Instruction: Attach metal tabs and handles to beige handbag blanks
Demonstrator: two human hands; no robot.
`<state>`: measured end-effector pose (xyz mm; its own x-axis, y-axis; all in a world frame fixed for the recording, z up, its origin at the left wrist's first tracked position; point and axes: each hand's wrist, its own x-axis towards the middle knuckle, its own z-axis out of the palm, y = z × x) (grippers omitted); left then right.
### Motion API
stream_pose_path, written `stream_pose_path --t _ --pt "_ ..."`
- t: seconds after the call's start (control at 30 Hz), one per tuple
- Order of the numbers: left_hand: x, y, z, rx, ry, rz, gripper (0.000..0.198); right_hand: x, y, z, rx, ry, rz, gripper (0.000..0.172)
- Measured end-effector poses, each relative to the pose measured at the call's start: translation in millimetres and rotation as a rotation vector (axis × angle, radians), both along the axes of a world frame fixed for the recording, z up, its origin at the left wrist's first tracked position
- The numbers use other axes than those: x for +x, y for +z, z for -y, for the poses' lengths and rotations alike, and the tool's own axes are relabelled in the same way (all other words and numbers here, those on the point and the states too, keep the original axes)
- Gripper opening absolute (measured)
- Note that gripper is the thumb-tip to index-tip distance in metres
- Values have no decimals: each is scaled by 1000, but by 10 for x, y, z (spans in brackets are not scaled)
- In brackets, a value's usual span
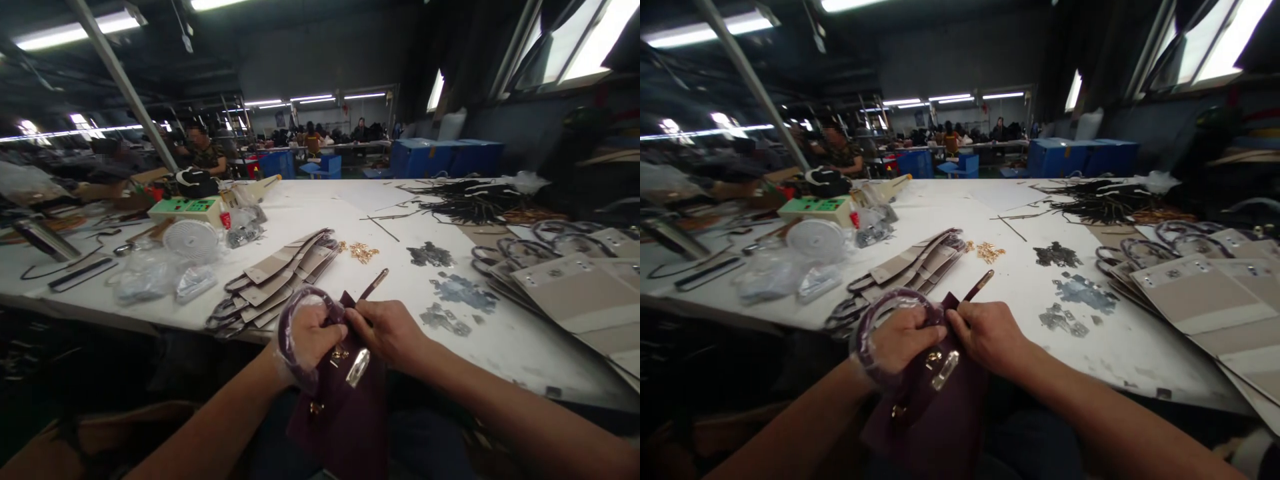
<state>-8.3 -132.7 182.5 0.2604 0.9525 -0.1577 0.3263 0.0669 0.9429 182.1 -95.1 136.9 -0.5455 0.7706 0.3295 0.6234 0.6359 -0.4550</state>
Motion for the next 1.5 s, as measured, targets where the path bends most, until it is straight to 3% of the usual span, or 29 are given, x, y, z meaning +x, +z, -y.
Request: stream_pose_path --t 0.2,0.37,0.6,0.8,0.9,1.1,1.2,1.3,1.5 --pt "24 -45 -93 2 -9 -1 15 -36 8 16 -55 -72 15 48" --pt "28 -159 -173 -142 46 153 22 -12 59 -73 28 -154 237 45" --pt "29 -125 -174 -91 43 8 21 -8 160 -109 10 -148 419 51" --pt "72 -38 -96 0 58 -119 17 32 136 -127 -104 58 155 50" --pt "48 -49 -94 45 51 -141 15 33 82 -112 -177 96 36 51" --pt "-178 -140 -392 -206 -67 55 21 44 91 -132 -271 70 -75 53" --pt "-310 -132 -578 -312 -214 170 26 151 207 -192 -466 51 -177 62" --pt "-374 -110 -666 -371 -328 247 33 286 318 -227 -618 -49 -264 60" --pt "-350 -151 -697 -409 -391 290 31 391 367 -164 -567 -163 -276 50"
